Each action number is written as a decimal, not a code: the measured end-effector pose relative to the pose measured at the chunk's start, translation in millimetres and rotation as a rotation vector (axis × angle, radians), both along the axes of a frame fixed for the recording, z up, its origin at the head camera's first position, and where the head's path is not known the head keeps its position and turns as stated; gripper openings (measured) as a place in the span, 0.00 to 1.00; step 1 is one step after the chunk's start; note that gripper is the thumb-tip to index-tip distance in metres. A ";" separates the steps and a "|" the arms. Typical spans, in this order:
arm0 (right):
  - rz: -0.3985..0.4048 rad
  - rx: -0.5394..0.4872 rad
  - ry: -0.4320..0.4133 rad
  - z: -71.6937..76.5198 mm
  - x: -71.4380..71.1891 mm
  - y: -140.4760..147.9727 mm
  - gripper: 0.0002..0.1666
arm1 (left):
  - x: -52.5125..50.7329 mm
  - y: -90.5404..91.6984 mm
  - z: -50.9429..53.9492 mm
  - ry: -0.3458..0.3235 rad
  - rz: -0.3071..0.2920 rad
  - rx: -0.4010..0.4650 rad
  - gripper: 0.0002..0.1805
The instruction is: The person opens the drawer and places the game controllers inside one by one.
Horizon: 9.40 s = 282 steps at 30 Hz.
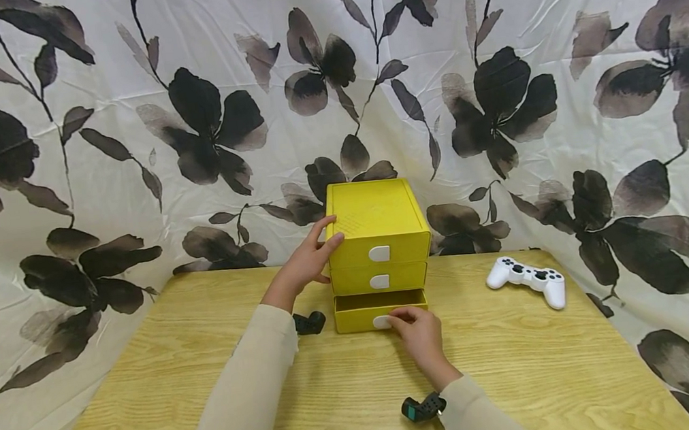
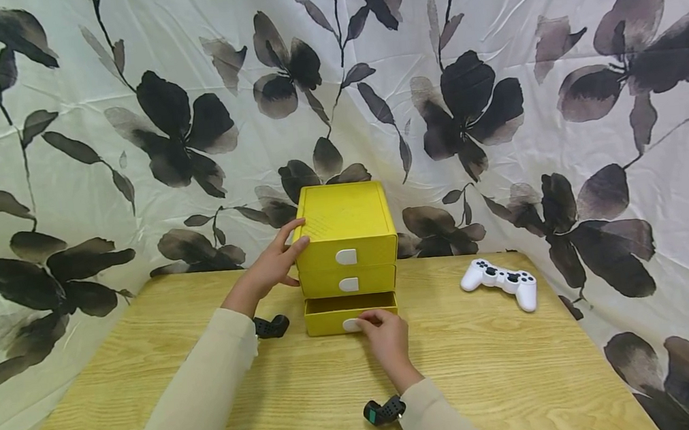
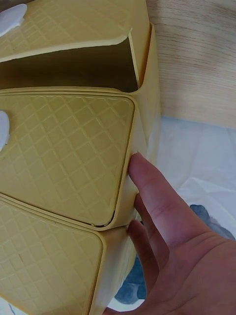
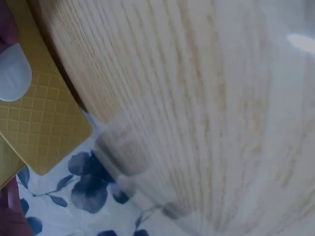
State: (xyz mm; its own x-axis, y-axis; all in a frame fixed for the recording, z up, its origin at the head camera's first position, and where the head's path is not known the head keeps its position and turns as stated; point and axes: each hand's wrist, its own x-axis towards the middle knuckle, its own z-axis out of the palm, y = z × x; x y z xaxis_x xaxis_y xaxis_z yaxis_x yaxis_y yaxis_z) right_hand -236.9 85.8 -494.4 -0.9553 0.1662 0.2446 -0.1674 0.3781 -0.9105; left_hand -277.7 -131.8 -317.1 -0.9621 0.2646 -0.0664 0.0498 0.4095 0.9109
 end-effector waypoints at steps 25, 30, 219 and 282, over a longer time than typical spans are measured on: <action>0.046 0.003 -0.050 6.4 26.0 3.8 0.04 | -31.6 -7.4 -34.9 0.036 0.032 0.014 0.38; 0.044 0.003 -0.054 6.9 30.7 4.7 0.04 | -32.1 -7.9 -35.4 0.037 0.027 0.020 0.37; 0.143 0.879 -0.471 57.1 -82.3 258.6 0.49 | -25.6 4.7 -37.2 0.085 0.022 0.100 0.25; 0.125 0.892 -0.194 74.1 -60.3 239.6 0.49 | -28.0 4.0 -39.6 0.082 0.030 0.102 0.25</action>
State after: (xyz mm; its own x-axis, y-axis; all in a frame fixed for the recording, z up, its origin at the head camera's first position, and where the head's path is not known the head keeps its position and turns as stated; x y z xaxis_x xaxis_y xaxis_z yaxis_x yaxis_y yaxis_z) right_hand -297.2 325.4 -420.4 -0.9912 -0.1141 0.0665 -0.1292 0.9431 -0.3065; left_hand -305.7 -127.8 -356.8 -0.9707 0.2372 0.0381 0.1147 0.3179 0.9412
